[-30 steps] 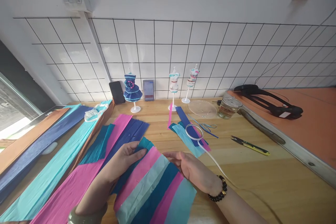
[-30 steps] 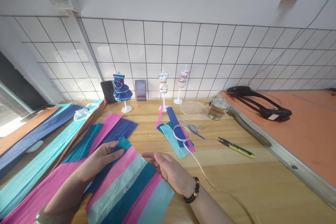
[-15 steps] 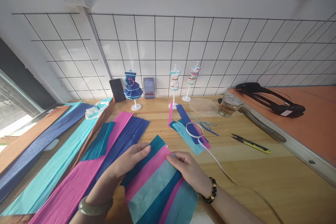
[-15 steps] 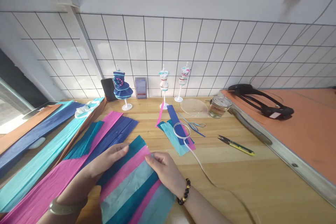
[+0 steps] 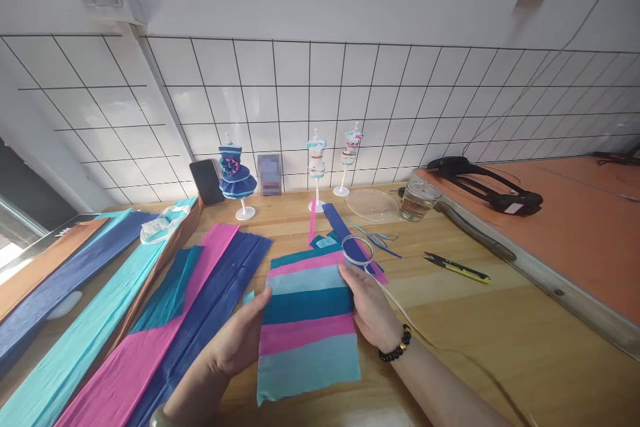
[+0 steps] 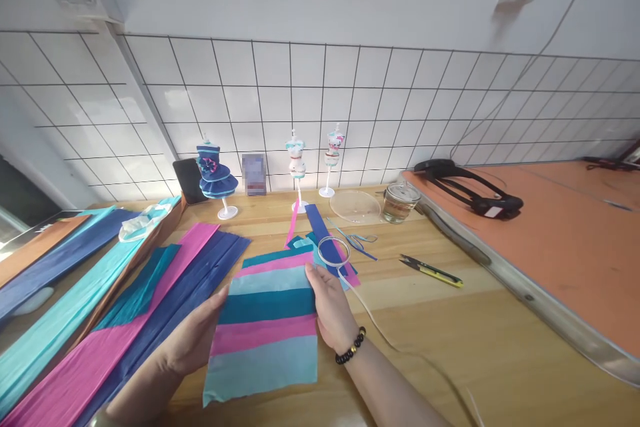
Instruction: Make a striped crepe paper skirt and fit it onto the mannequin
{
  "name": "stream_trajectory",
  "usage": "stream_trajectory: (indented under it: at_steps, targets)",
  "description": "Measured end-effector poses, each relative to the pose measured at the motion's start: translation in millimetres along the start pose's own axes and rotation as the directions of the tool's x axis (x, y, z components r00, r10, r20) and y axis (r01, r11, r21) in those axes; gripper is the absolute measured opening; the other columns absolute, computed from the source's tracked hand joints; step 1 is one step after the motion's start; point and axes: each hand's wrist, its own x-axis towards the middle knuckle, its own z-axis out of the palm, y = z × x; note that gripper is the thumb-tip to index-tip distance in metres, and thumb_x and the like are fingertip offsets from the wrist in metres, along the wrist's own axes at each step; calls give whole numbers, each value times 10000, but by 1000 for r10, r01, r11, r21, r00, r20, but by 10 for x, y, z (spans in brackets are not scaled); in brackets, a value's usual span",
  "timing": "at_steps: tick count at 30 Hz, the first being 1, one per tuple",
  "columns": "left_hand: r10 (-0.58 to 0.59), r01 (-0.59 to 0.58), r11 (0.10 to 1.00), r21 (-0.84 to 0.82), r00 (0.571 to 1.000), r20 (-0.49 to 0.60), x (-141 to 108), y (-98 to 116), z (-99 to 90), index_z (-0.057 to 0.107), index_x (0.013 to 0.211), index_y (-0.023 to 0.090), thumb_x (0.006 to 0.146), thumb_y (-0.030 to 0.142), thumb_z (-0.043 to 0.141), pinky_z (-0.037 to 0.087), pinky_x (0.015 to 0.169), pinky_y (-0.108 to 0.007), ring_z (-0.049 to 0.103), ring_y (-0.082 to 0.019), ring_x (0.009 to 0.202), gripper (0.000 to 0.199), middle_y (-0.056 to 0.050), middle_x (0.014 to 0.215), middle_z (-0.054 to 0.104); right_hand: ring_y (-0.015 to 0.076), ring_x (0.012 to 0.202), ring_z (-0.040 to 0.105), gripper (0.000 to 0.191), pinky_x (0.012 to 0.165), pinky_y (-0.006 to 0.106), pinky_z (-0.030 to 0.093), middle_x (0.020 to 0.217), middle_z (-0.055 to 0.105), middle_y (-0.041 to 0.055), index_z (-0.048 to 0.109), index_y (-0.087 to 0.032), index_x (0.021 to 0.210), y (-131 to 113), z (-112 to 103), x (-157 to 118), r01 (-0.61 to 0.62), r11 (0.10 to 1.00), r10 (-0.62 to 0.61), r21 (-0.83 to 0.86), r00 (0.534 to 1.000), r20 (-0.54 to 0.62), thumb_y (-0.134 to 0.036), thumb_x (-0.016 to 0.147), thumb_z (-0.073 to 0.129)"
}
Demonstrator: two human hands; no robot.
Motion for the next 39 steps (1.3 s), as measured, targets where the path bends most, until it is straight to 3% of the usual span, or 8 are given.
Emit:
stream_trajectory:
  at_steps: [3,6,11,16,20,27,33,39]
  targets:
    - [-194,197,945,-263,980,37,6,-4,24,643,1058,162,780,310,564,475,894,-404,602,-296,1068,324,-77,1017,722,262,873,620,376,734,396,497,848,683,72,639,-221,871,24,-22,19,-8,999,8,-37,1000,-5,-563,812,496]
    - [-243,235,889,-394,970,32,14,25,52,671,945,142,777,248,533,508,851,-389,644,-291,992,242,-77,891,747,230,803,629,350,703,362,506,773,667,56,621,-226,776,33,-70,49,-37,998,38,-59,999,4,-551,812,499]
    - [-233,138,891,-432,957,-175,-46,149,71,675,895,121,761,166,548,548,787,-388,681,-295,899,190,-90,813,749,154,536,604,432,497,287,501,617,611,26,546,-203,724,27,-147,87,-154,981,155,-117,988,-6,-595,832,401]
    - [-162,-82,898,-432,852,-498,-136,292,-59,674,733,144,701,43,544,576,724,-334,709,-267,793,168,-42,625,731,121,534,608,449,509,248,500,667,620,23,542,-171,862,24,-127,75,-118,964,116,-238,993,-24,-583,842,363]
    - [-76,-228,880,-417,798,-597,-161,330,-161,644,615,177,659,7,517,577,740,-320,701,-260,838,216,-15,618,731,131,591,627,329,517,226,473,725,641,34,564,-163,853,-25,-83,-25,-16,896,27,-444,999,19,-463,836,432]
    - [-19,-271,871,-410,815,-579,-186,327,-168,632,564,193,644,-47,534,575,577,-226,690,-181,543,272,39,517,687,196,760,628,227,699,292,448,801,683,63,646,-181,965,-461,-391,-245,88,495,-147,-865,989,16,-275,847,477]
    - [-22,-258,869,-423,832,-554,-156,292,-315,655,528,181,665,-66,463,498,382,-172,594,-127,353,342,43,445,648,193,914,595,235,807,402,475,1048,607,72,568,-134,1071,-661,-1416,-29,-273,86,-256,-958,923,-286,-276,891,521]
    - [-113,-178,793,-582,896,-429,-176,331,-188,691,587,164,725,24,453,566,767,-348,715,-255,731,309,-31,673,753,192,940,597,283,783,351,500,1112,579,86,551,-154,1121,-444,-2021,-143,-383,-129,-204,-915,913,-354,-286,870,566]
